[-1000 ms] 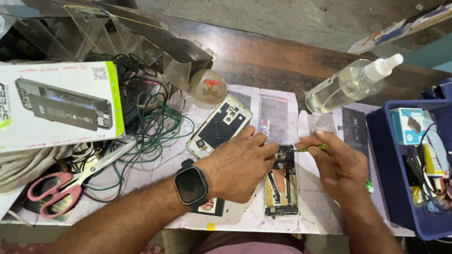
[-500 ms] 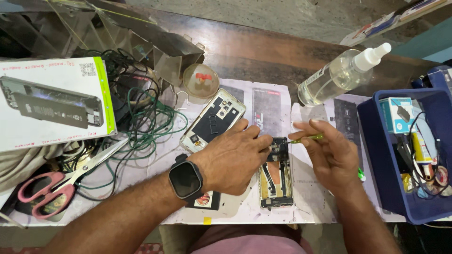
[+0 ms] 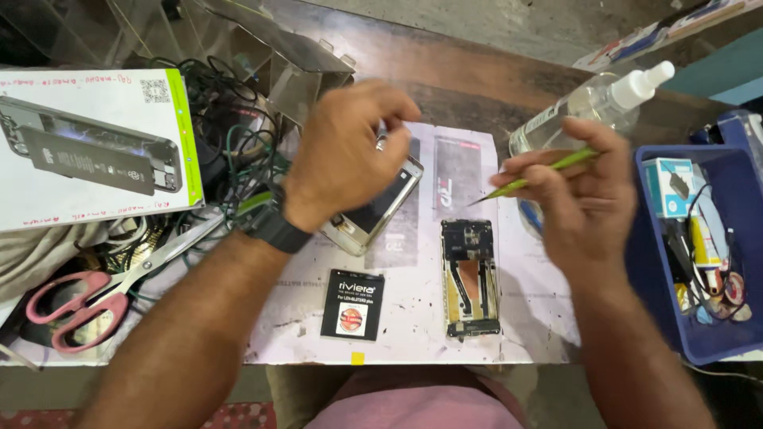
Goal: The person uses a green screwdriver to manipulate internal components of a disassembled smartphone on a cluttered workbench. They repeatedly probe and adjust small parts within the phone's chassis while occasionally lifting and repositioning the device.
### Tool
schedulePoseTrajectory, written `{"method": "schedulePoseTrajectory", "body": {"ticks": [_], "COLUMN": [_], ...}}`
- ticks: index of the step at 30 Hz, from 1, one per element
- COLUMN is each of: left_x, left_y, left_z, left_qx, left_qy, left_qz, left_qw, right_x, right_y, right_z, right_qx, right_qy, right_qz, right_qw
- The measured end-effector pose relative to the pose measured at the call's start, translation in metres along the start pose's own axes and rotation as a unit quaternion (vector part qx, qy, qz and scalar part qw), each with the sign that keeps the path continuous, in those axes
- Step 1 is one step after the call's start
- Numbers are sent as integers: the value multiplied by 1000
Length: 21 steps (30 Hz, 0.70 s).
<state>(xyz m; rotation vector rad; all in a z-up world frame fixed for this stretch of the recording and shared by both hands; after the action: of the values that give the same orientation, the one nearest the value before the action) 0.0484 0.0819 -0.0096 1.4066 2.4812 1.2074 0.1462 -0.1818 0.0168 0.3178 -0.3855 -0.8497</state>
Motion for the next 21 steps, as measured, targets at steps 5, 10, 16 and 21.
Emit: {"method": "schedulePoseTrajectory", "body": {"ticks": [5,10,16,21], "left_x": [22,22,27,30], "left_y": [8,8,11,10], "left_z": [8,4,-3,-8], "left_qx": [66,86,61,87], "left_qy": [-24,3,-12,34], "left_qz": [-53,-21,-21,-9], "left_qw": [996,996,998,996], "right_x": [-53,-66,-66,-57], "right_y": [10,13,18,26], "right_z": [-4,-10,-17,-26], "right_qx": [55,23,41,34], "right_qy": [17,25,-22,9], "right_qz": [82,73,39,25], "right_qw": [995,997,998,999]}}
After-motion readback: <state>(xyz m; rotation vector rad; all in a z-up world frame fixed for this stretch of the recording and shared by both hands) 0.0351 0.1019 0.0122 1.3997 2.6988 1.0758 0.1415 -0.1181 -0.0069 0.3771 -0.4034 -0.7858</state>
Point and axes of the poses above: each hand's wrist, its own y-axis towards the middle knuckle, its own x-axis out of the back of the hand, z = x × y, the point moved 2 cm from there along y, towards the middle knuckle, and after that the axes turned 4 degrees about -z, right-handed, at the moved point
